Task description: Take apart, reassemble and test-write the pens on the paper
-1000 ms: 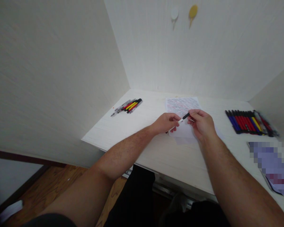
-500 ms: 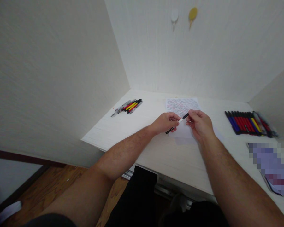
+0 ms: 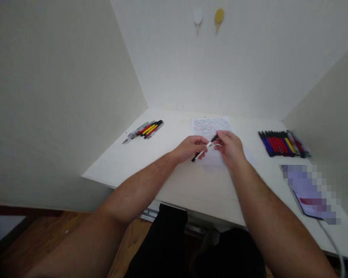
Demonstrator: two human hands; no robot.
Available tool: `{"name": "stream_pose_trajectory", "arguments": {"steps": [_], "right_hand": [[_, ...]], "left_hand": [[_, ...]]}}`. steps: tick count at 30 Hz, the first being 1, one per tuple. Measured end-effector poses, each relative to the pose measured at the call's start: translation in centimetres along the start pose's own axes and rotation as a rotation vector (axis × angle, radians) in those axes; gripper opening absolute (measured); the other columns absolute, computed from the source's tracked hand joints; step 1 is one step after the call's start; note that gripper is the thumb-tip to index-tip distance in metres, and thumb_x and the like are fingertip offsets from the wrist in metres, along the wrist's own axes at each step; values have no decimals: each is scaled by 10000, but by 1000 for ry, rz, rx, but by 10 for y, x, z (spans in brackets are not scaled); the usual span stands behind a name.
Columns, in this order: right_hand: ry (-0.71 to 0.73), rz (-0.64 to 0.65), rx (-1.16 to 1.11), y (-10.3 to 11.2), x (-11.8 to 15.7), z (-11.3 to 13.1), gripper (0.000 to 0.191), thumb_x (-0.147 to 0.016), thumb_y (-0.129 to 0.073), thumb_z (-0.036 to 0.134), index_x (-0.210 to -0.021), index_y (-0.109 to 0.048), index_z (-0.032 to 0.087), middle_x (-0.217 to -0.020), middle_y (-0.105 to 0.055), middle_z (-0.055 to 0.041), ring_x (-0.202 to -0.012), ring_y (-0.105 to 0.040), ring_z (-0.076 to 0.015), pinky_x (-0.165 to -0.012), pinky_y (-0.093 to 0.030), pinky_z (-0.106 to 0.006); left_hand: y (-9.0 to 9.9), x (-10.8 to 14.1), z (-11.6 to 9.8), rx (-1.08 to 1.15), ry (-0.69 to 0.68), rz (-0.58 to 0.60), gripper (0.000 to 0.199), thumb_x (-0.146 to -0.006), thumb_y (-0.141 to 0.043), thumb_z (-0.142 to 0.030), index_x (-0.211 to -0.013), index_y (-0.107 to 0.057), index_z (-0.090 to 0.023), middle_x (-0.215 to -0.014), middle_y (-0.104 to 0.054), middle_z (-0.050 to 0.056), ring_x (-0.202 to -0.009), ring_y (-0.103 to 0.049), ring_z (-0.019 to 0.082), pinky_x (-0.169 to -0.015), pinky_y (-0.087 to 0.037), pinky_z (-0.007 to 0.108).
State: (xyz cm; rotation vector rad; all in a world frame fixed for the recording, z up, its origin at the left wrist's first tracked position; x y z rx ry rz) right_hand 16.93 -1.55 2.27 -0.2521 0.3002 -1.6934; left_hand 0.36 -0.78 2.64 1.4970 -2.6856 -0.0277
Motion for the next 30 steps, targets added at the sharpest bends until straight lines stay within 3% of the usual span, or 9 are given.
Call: {"name": "stream_pose_trajectory", "arguments": {"steps": [3, 7, 11, 17, 23, 27, 30], "right_hand": [[12, -23, 20, 0, -1, 1, 301, -601, -839, 348, -680, -603, 179, -619, -596, 24, -533, -535, -73, -467, -432, -180], [-22, 6, -24, -1, -1, 3, 311, -605, -830, 346, -811, -664, 183, -798, -685, -4, -580, -562, -73, -452, -425, -178], [-36, -28, 20, -1, -3, 3, 335, -609, -851, 380, -689, -595, 178, -665, -633, 15, -532, -544, -67, -431, -409, -171], [112, -215, -106, 15, -15, 12, 282, -697, -805, 374, -761, -586, 209, -734, -658, 36, -520, -554, -47, -424, -427, -162], [115, -341, -129, 26, -21, 18, 234, -758, -751, 359, -775, -561, 223, -668, -633, 47, -511, -577, -70, -409, -437, -172], [32, -365, 41, 26, -22, 14, 184, -774, -711, 276, -703, -559, 198, -613, -610, 30, -489, -547, -78, -388, -409, -179], [81, -334, 197, 24, -22, 12, 192, -765, -718, 284, -689, -566, 195, -602, -606, 22, -504, -543, -86, -396, -406, -184]], "left_hand": [[1, -1, -1, -47, -34, -18, 152, -753, -597, -112, -895, -649, -124, -609, -608, -18, -481, -548, 80, -484, -431, 195], [1, -1, -3, -87, -13, -34, 160, -733, -586, -118, -879, -651, -128, -588, -598, -21, -474, -538, 85, -480, -420, 200], [1, -1, -4, -140, 2, -68, 188, -712, -580, -127, -881, -662, -130, -570, -590, -24, -468, -519, 85, -464, -383, 196], [4, -4, -1, -173, -26, -80, 213, -668, -596, -156, -856, -691, -130, -619, -615, -20, -530, -523, 92, -501, -394, 202], [6, -4, -4, -247, -19, -151, 235, -633, -610, -193, -835, -719, -143, -737, -681, -2, -654, -571, 111, -593, -426, 207], [7, -4, -4, -377, 26, -206, 249, -652, -586, -222, -832, -744, -151, -682, -660, -3, -568, -510, 104, -528, -377, 212], [9, -5, -1, -455, 58, -218, 266, -661, -590, -238, -844, -764, -156, -655, -653, -1, -532, -484, 104, -501, -357, 219]]}}
Point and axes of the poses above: each hand's wrist, its own x-axis away from the middle knuckle, its own y-axis out of the back of the hand, z = x × y, the point moved 1 cm from there along -x, towards the middle knuckle
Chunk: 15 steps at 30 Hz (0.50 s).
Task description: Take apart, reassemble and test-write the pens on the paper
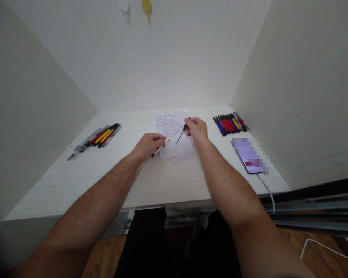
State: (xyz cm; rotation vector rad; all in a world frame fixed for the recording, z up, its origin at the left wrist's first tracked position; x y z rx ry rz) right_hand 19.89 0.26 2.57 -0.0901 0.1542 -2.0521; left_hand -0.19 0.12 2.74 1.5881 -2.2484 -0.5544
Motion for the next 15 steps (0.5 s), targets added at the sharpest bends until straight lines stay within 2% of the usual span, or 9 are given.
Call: {"name": "stream_pose_trajectory", "arguments": {"steps": [5, 8, 11, 15], "right_hand": [[217, -39, 77, 0, -1, 1, 227, -753, -724, 377, -728, -570, 212, -601, -587, 36, -539, -551, -95, -443, -417, -191], [258, -102, 180, 4, -7, -4, 219, -760, -683, 398, -750, -586, 202, -630, -598, 27, -565, -565, -109, -492, -437, -217], [245, -35, 387, 6, -13, -11, 212, -727, -684, 382, -748, -623, 180, -640, -622, 15, -603, -588, -130, -558, -451, -246], [318, 43, 622, 5, -11, -16, 170, -713, -671, 340, -684, -650, 174, -626, -633, 9, -624, -584, -138, -604, -435, -261]], "left_hand": [[-1, -3, 4, -56, -18, 32, 295, -665, -607, -229, -893, -781, -162, -713, -697, 16, -603, -554, 129, -524, -393, 222], [-2, -3, 5, -116, -26, 14, 305, -686, -613, -240, -931, -779, -164, -735, -709, 21, -629, -582, 135, -545, -412, 222], [-3, -3, 6, -201, -23, -4, 322, -712, -621, -269, -977, -775, -173, -742, -713, 24, -627, -593, 139, -554, -424, 228], [-4, -3, 7, -262, -36, -9, 329, -748, -614, -296, -1016, -772, -186, -754, -720, 29, -635, -610, 148, -583, -451, 240]]}}
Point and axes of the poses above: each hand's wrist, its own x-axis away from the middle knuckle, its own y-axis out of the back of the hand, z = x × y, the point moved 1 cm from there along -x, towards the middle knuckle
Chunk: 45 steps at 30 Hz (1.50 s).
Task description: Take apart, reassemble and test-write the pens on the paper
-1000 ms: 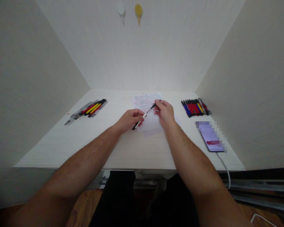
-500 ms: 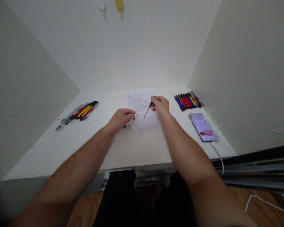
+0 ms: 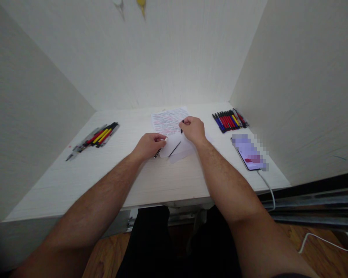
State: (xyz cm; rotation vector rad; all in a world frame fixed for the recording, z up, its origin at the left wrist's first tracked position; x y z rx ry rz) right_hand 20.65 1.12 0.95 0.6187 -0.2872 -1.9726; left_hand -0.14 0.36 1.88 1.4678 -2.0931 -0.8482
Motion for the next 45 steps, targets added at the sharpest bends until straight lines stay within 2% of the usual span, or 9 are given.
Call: {"name": "stream_pose_trajectory", "arguments": {"steps": [4, 11, 16, 21, 24, 26, 29, 37, 45], "right_hand": [[6, 94, 84, 0, 3, 5, 145, -719, -664, 308, -707, -691, 167, -644, -655, -7, -645, -607, -151, -625, -439, -270], [-71, 124, 274, 12, 1, 7, 178, -699, -698, 309, -799, -734, 166, -760, -701, -46, -710, -634, -169, -669, -457, -283], [-81, 271, 454, 14, 4, 5, 181, -684, -719, 330, -798, -734, 190, -802, -709, -59, -742, -633, -190, -676, -460, -301], [41, 260, 534, 16, 8, 12, 185, -712, -697, 271, -876, -734, 195, -861, -716, -58, -769, -626, -179, -693, -450, -290], [134, 388, 491, 15, 12, 18, 93, -717, -695, 210, -803, -726, 196, -796, -704, -26, -709, -604, -139, -660, -430, -256], [154, 467, 515, 14, 14, 20, 81, -698, -732, 230, -773, -719, 203, -765, -693, -11, -677, -586, -131, -619, -408, -251], [141, 514, 565, 12, 15, 18, 119, -672, -776, 272, -747, -708, 212, -747, -684, 0, -645, -564, -127, -578, -377, -255], [151, 492, 561, 7, 12, 10, 73, -713, -755, 253, -714, -699, 207, -727, -687, 2, -628, -559, -116, -575, -368, -250], [99, 335, 617, 8, 14, 10, 55, -726, -704, 225, -771, -735, 232, -781, -707, -22, -698, -596, -155, -652, -426, -270]], "left_hand": [[-1, 1, -1, -54, -13, -4, 330, -766, -615, -294, -1033, -774, -184, -776, -729, 40, -670, -631, 161, -648, -484, 257], [-1, 3, -6, -57, -22, -27, 330, -767, -610, -262, -1051, -760, -187, -789, -722, 30, -694, -627, 149, -672, -475, 251], [-2, 2, -5, -73, -38, -44, 321, -763, -617, -263, -1045, -750, -189, -805, -717, 25, -705, -623, 147, -685, -474, 256], [-2, 1, -3, -128, -44, -71, 333, -781, -637, -282, -1083, -734, -184, -834, -720, 32, -733, -631, 154, -723, -480, 267], [-3, 1, -3, -188, -71, -73, 407, -807, -649, -345, -1177, -696, -182, -865, -720, 41, -766, -637, 165, -759, -480, 281], [-4, 1, -2, -233, -94, -60, 510, -806, -666, -438, -1252, -653, -192, -911, -718, 49, -797, -638, 178, -767, -475, 292], [-7, 2, -2, -328, -127, -16, 699, -725, -726, -557, -1318, -604, -206, -1001, -705, 67, -870, -636, 210, -775, -469, 308], [-9, 4, -4, -372, -124, 45, 676, -695, -750, -513, -1295, -618, -231, -1038, -687, 52, -900, -635, 220, -771, -472, 316], [-7, 4, -3, -391, -147, 37, 576, -730, -702, -407, -1264, -642, -198, -1032, -690, 81, -910, -637, 224, -806, -473, 309]]}}
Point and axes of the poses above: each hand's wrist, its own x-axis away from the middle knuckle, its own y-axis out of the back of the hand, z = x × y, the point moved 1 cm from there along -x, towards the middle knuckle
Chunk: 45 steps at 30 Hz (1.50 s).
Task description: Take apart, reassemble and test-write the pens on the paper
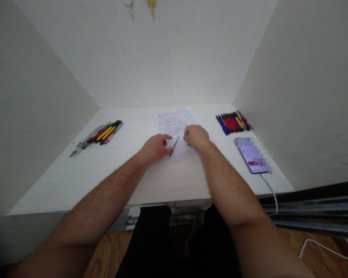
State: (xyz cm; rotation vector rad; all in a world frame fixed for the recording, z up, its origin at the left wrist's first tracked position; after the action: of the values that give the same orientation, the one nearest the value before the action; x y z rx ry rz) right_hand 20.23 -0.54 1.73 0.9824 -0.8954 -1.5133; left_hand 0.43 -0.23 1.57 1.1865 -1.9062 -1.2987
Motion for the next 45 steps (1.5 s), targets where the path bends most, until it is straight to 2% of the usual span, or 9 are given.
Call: {"name": "stream_pose_trajectory", "arguments": {"steps": [3, 9, 13, 22, 24, 27, 31, 36, 45], "right_hand": [[14, -28, -43, 0, 0, 2, 140, -752, -702, 259, -880, -754, 237, -840, -717, -28, -721, -606, -156, -675, -441, -273], [214, 33, -46, -7, 1, 13, 207, -843, -623, 286, -967, -787, 260, -988, -734, -48, -883, -647, -183, -786, -467, -282], [178, 28, 25, -5, 2, 13, 258, -848, -577, 228, -985, -793, 264, -1055, -743, -52, -945, -661, -209, -824, -473, -303], [222, 40, -86, 5, -2, 6, 171, -778, -630, 205, -843, -786, 232, -895, -758, -24, -836, -662, -169, -770, -468, -263], [145, -80, -205, 7, -7, -5, 185, -790, -611, 212, -871, -777, 207, -889, -757, -29, -825, -660, -160, -766, -468, -258], [-112, -320, -294, 7, -17, -32, 219, -806, -575, 235, -895, -761, 161, -890, -753, -66, -824, -659, -179, -775, -475, -282], [-333, -405, -317, -1, -23, -61, 221, -774, -559, 207, -855, -754, 142, -874, -750, -101, -834, -661, -211, -777, -478, -298], [-323, -428, -397, -7, -23, -66, 202, -761, -575, 229, -835, -746, 149, -865, -751, -91, -826, -664, -203, -777, -480, -290], [-383, -440, -518, -6, -26, -68, 202, -751, -573, 217, -837, -743, 150, -864, -752, -78, -825, -670, -192, -775, -488, -281]], "left_hand": [[0, 0, 0, -15, -6, -3, 553, -744, -683, -406, -1258, -647, -203, -1048, -688, 81, -914, -635, 224, -802, -474, 307], [0, 0, -1, -13, 4, 4, 568, -737, -693, -411, -1259, -650, -191, -1044, -689, 92, -930, -636, 236, -818, -477, 318], [1, -1, 0, -9, -6, 5, 564, -736, -689, -428, -1244, -659, -184, -1050, -692, 95, -921, -637, 240, -810, -479, 324], [0, -3, -4, -8, 48, -40, 448, -799, -633, -437, -1141, -722, -162, -998, -731, 122, -927, -653, 259, -843, -484, 336], [1, -7, 5, 63, 76, -104, 383, -835, -591, -435, -1067, -749, -174, -983, -742, 112, -914, -659, 247, -850, -483, 329], [6, -17, 31, 207, 191, -253, 299, -861, -549, -366, -975, -764, -193, -971, -752, 86, -896, -663, 212, -843, -481, 299], [12, -29, 70, 408, 340, -402, 280, -801, -535, -211, -973, -753, -176, -868, -748, 64, -757, -654, 168, -730, -486, 265], [12, -29, 81, 554, 399, -461, 313, -760, -517, -184, -980, -739, -156, -787, -723, 46, -573, -582, 127, -554, -425, 237], [10, -27, 79, 414, 331, -396, 306, -766, -537, -244, -975, -747, -168, -791, -728, 35, -636, -606, 132, -622, -452, 237]]}}
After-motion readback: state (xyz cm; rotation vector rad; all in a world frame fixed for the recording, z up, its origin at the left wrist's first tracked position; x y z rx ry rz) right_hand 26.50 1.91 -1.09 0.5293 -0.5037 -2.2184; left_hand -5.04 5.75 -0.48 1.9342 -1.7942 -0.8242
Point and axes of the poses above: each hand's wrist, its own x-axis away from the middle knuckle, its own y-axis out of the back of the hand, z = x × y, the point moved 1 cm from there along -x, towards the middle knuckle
